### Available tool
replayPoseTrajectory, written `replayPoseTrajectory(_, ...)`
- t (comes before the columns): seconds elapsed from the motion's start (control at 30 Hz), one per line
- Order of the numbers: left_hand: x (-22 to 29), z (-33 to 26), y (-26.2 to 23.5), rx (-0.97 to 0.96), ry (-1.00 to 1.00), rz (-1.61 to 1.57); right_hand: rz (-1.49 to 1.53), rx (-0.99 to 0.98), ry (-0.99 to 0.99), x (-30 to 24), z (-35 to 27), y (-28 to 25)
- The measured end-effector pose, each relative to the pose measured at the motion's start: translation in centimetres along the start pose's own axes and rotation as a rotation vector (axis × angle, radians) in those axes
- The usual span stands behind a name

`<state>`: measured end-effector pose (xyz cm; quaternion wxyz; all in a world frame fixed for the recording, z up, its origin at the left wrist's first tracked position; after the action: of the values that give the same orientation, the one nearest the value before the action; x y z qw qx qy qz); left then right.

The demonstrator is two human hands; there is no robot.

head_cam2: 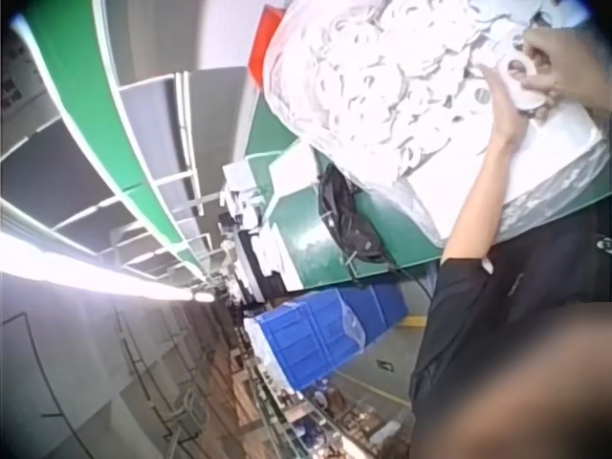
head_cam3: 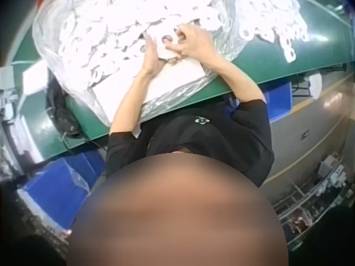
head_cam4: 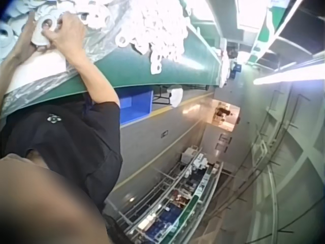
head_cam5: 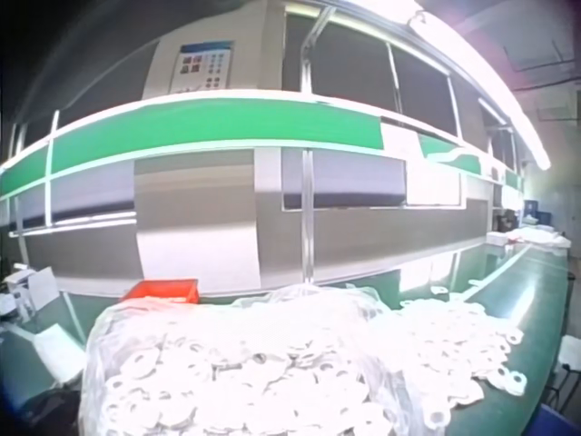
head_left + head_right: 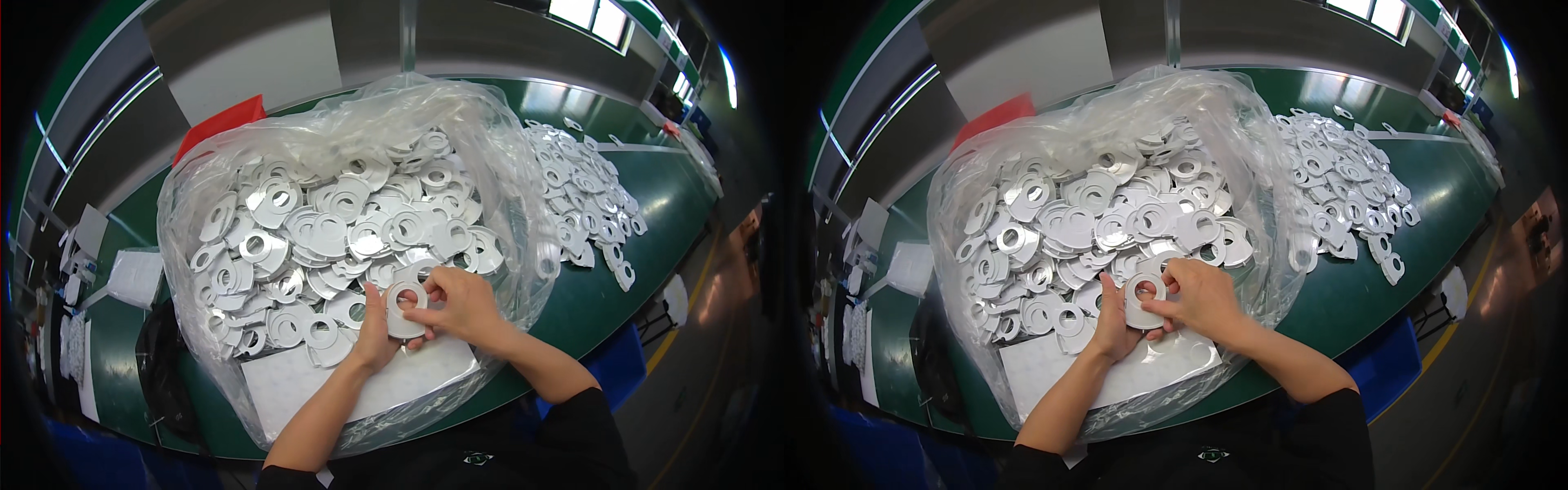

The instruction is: Applying circular adhesive pads to metal lighting component plates on an assembly line.

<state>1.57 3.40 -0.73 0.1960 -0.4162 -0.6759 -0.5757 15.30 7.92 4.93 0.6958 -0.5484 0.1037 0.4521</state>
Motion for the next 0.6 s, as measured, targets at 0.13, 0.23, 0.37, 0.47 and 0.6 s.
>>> replayPoseTrajectory(0.13, 0.3, 0.1, 0.1, -0.013, -0.028, -0.022, 0.074, -0.084, 0.012, 0.0, 0.1, -0.6)
replayPoseTrajectory(0.23, 0.3, 0.0, -0.1, -0.019, -0.05, 0.0, 0.104, -0.118, 0.052, -0.2, -0.1, -0.5)
replayPoseTrajectory(0.37, 0.4, 0.1, 0.0, -0.026, -0.064, 0.035, 0.013, -0.008, -0.009, 0.1, -0.3, 0.0)
replayPoseTrajectory(0.47, 0.7, 0.0, 0.1, -0.037, -0.078, 0.031, 0.018, 0.036, -0.035, 0.3, -0.3, 0.4)
replayPoseTrajectory(0.6, 0.5, 0.0, -0.1, -0.046, -0.113, 0.058, -0.01, 0.046, -0.037, 0.6, -0.2, 0.7)
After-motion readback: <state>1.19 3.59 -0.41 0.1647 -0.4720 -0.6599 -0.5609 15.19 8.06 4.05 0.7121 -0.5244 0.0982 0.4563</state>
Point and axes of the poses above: each hand's wrist, its own z-axis towards the middle knuckle, its own y-axis out of the palm, x = y × z, the point moved 3 cm from there along z, towards the middle knuckle, and after that the axes turned 8 degrees about x, right-handed, at the moved point
